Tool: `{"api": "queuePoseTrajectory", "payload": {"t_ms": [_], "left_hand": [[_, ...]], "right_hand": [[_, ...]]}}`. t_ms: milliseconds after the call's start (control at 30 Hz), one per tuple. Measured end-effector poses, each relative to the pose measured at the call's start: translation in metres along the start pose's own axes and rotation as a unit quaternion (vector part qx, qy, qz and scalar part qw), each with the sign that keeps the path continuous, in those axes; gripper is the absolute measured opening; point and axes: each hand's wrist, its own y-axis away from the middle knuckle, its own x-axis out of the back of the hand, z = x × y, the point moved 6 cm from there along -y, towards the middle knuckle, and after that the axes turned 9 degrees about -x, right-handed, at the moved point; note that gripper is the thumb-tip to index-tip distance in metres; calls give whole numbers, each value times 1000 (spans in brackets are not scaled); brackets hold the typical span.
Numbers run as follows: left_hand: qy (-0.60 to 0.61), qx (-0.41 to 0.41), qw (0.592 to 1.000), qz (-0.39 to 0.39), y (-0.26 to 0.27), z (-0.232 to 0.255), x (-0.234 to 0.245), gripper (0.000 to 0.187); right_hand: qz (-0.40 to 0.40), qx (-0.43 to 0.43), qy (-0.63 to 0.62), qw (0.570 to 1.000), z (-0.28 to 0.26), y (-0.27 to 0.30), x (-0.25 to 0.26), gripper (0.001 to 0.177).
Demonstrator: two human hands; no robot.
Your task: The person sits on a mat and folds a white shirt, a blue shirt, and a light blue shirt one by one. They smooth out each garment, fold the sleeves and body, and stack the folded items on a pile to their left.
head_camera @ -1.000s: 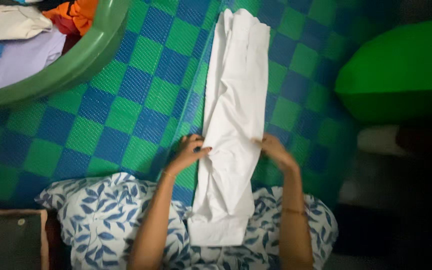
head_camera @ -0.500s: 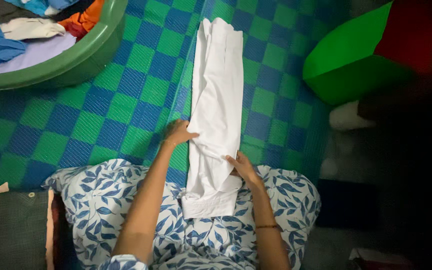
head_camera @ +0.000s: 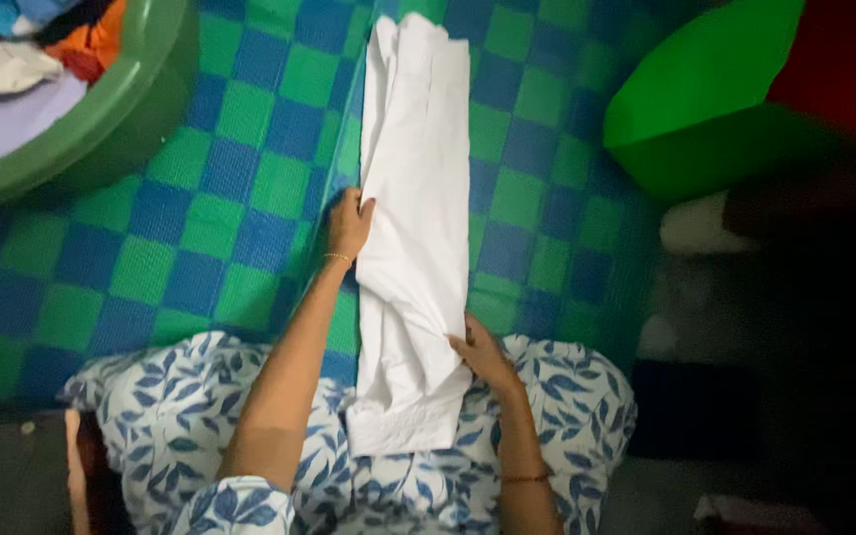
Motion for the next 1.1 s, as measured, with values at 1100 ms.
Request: {"api": "queuePoseTrajectory", "payload": {"t_ms": [1100], "left_hand": [[202,284,894,-281,334,191,161,79]], "right_hand": [[24,172,54,983,54,128,-47,71]]}}
